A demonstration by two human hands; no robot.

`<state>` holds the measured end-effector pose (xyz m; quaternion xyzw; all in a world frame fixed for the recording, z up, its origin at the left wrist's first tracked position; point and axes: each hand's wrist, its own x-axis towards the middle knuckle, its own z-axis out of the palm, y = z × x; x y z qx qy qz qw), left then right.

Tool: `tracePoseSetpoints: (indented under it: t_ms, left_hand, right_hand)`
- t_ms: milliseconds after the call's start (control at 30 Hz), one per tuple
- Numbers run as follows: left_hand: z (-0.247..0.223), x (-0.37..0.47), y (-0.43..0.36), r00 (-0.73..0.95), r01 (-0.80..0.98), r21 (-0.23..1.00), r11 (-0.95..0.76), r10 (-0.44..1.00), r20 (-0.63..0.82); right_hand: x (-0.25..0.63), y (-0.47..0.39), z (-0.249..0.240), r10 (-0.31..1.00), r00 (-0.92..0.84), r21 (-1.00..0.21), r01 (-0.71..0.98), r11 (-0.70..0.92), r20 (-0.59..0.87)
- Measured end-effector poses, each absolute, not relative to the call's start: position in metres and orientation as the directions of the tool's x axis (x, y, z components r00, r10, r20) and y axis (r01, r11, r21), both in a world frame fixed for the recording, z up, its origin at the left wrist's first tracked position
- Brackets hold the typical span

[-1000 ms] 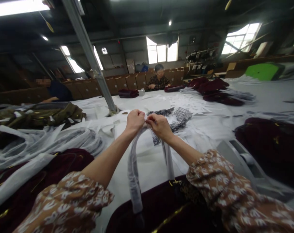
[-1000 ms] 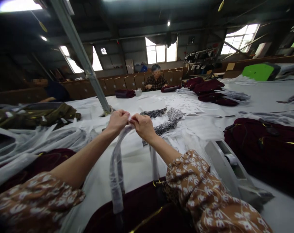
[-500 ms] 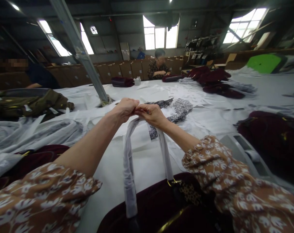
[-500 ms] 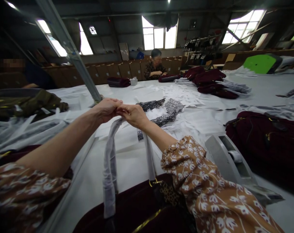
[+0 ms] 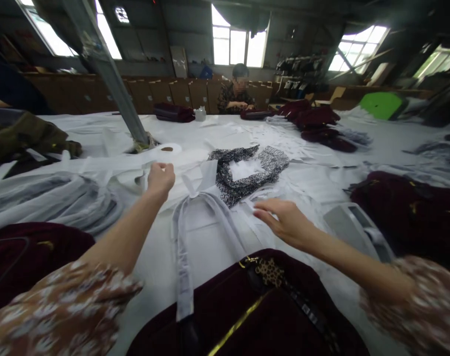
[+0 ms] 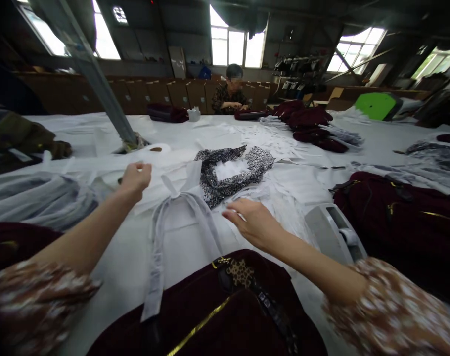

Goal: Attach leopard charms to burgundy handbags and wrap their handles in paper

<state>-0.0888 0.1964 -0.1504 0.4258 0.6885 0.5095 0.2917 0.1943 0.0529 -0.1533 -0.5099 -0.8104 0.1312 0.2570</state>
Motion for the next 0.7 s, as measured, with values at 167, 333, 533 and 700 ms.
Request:
tracePoseSetpoints:
  t_ms: [167,333,533,700]
  left_hand:
    - [-0.156,-0.086,0.083,-0.022,0.683,0.719,-0.125,0.981,0.192]
    - [-0.216,-0.089,-0.025,0.336,0.778,0.558,-0.288,0.942,0.017]
    - [-0.272,-0.109,-0.058,0.481,0.853,0.239,-0.465,0.877,-0.011]
    - [-0.272,-0.109,-0.055,0.506,0.855,0.109,-0.507,0.862,0.035]
  right_hand:
    - [0.254,-0.028,-0.187,0.995,-0.103,-0.426,0.9,0.092,-0.002]
    - [0.232,-0.073,-0.211,0.998,-0.055,-0.525,0.85,0.031,-0.03]
    - [0.235,-0.105,-0.213,0.993,-0.116,-0.65,0.756,0.07,-0.029]
    - [0.271,-0.074,-0.197,0.98,0.012,-0.514,0.852,0.095,0.201]
